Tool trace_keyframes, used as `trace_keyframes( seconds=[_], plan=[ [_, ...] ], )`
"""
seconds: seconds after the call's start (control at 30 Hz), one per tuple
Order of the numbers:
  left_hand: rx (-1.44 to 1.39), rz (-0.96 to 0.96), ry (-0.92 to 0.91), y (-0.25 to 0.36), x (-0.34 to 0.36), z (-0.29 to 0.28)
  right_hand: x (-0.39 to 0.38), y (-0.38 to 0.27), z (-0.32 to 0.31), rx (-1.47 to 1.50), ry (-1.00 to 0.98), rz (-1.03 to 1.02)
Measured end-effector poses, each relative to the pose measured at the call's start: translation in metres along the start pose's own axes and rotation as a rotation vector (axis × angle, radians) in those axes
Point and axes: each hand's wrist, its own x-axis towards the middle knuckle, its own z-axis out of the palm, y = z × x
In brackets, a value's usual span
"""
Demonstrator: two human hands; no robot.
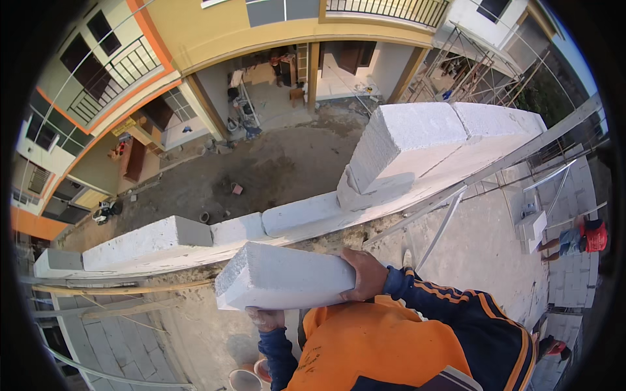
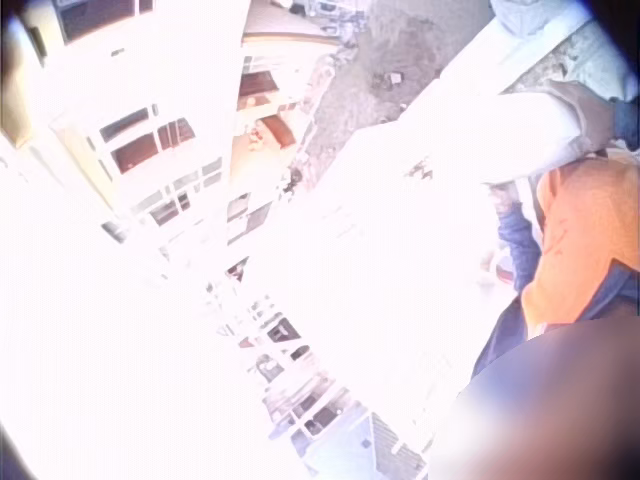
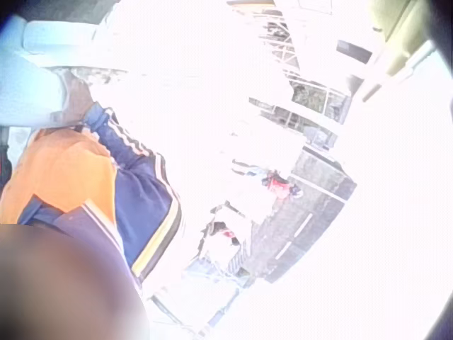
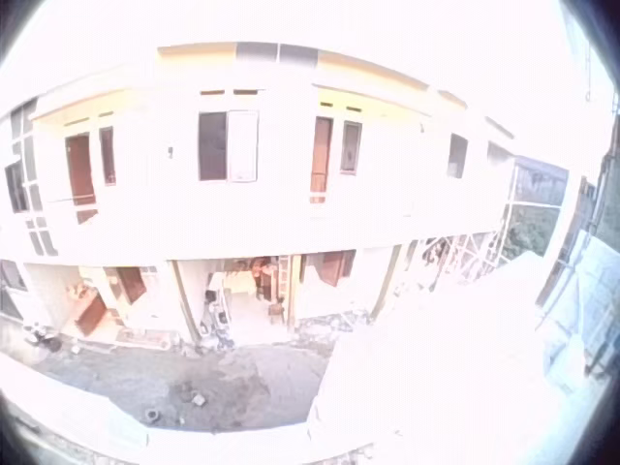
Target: The person cuts a white aerated concrete block with a hand saw, carries it to a wall, applies mortar with a trowel, and places the block into the wall, tapping it into position.
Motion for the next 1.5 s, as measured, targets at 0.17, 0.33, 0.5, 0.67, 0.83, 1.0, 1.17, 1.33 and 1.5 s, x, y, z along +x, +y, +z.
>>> trace_keyframes(
  seconds=[0.17,0.33,0.5,0.67,0.83,1.0,1.17,1.33,1.5],
  plan=[
    [0.688,0.146,-0.523,0.0,-0.002,0.041,-0.077,0.096,-0.024,0.592,0.299,-0.084],
    [0.99,0.227,-1.048,-0.053,0.039,0.118,-0.149,0.145,-0.013,1.039,0.554,-0.077],
    [1.101,0.145,-1.492,-0.098,0.019,0.23,-0.21,0.194,0.021,1.185,0.941,-0.041],
    [1.047,-0.067,-1.697,-0.15,-0.048,0.325,-0.254,0.237,0.078,1.447,1.3,0.019],
    [1.104,-0.119,-1.81,-0.199,-0.106,0.365,-0.271,0.265,0.089,1.243,1.41,0.347],
    [1.594,0.216,-2.027,-0.255,-0.145,0.393,-0.333,0.272,0.151,1.44,1.764,0.497],
    [1.777,0.337,-2.139,-0.334,-0.185,0.423,-0.427,0.302,0.307,1.416,1.963,0.87],
    [2.006,0.431,-2.09,-0.412,-0.194,0.444,-0.491,0.326,0.399,1.058,1.798,1.84],
    [2.088,0.514,-1.991,-0.483,-0.201,0.467,-0.537,0.317,0.36,0.859,1.776,1.931]
  ],
)
